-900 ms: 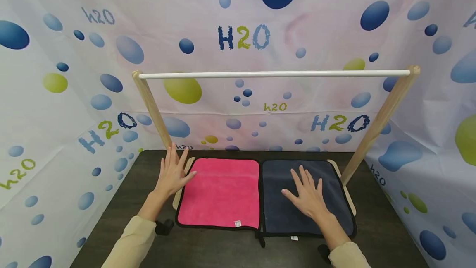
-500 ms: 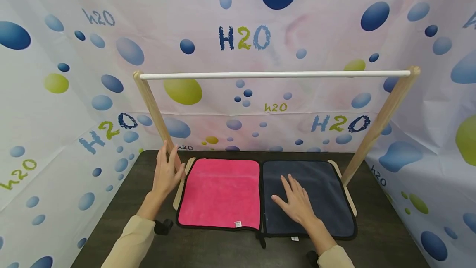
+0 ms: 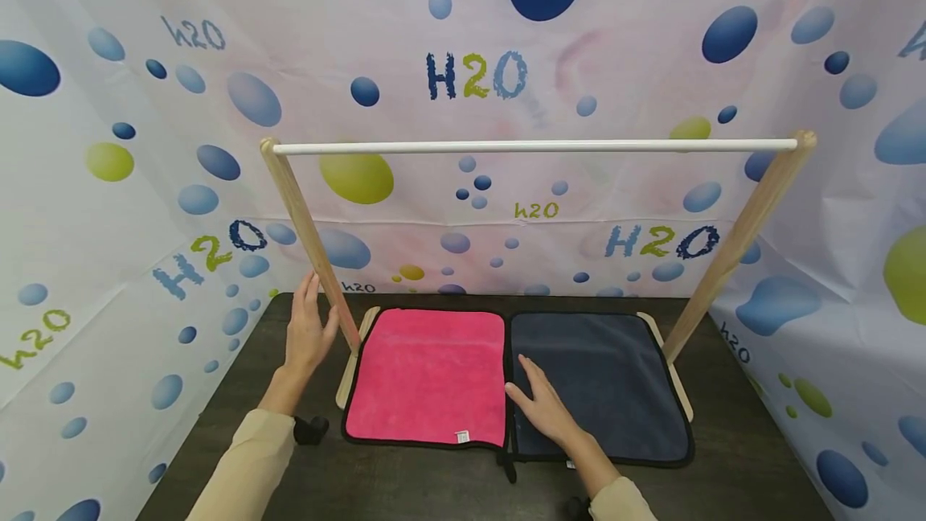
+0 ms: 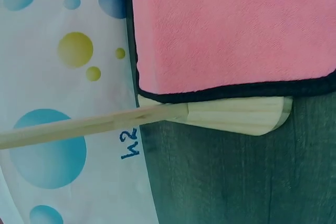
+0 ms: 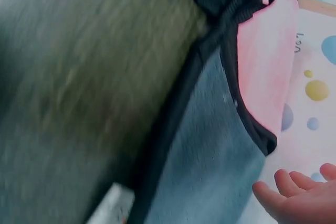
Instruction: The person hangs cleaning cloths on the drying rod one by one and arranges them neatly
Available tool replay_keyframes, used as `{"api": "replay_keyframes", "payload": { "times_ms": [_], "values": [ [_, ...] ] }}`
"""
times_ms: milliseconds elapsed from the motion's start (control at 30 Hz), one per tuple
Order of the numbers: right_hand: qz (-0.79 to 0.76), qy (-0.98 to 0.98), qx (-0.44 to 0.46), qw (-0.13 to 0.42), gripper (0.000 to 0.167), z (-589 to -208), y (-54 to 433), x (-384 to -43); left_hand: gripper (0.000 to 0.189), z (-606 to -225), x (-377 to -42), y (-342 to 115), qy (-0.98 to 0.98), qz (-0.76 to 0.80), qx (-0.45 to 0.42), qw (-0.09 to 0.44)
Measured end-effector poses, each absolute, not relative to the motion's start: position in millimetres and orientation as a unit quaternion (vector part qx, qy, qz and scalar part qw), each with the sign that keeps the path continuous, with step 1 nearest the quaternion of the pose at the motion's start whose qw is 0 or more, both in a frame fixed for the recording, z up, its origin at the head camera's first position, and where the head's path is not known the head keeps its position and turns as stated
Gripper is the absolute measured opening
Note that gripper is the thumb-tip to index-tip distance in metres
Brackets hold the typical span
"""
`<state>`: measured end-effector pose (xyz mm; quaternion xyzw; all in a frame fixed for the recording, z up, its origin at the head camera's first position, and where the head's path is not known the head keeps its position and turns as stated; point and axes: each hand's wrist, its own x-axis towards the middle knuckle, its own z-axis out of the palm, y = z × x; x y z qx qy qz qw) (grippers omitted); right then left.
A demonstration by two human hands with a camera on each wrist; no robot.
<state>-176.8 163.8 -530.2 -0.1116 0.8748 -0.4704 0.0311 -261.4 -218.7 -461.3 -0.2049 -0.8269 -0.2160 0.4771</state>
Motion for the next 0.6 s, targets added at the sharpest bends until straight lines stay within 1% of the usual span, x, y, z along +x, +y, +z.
{"api": "replay_keyframes", "payload": {
  "times_ms": [100, 233, 333, 500, 600],
  "values": [
    [-0.496, 0.862, -0.096, 0.052, 0.062, -534, 155, -178, 0.066, -458, -265, -221, -0.822, -0.219, -0.198, 0.487],
    [-0.512, 0.854, -0.073, 0.064, 0.065, -542, 145, -179, 0.065, -455, -269, -223, -0.828, -0.222, -0.189, 0.479],
    [-0.517, 0.852, -0.054, 0.063, 0.065, -549, 138, -180, 0.064, -454, -272, -225, -0.833, -0.228, -0.183, 0.469],
    [-0.516, 0.854, -0.026, 0.051, 0.062, -556, 131, -183, 0.067, -453, -276, -227, -0.845, -0.236, -0.184, 0.444],
    [-0.512, 0.857, -0.01, 0.053, 0.062, -556, 129, -184, 0.069, -453, -277, -227, -0.852, -0.235, -0.186, 0.429]
  ]
}}
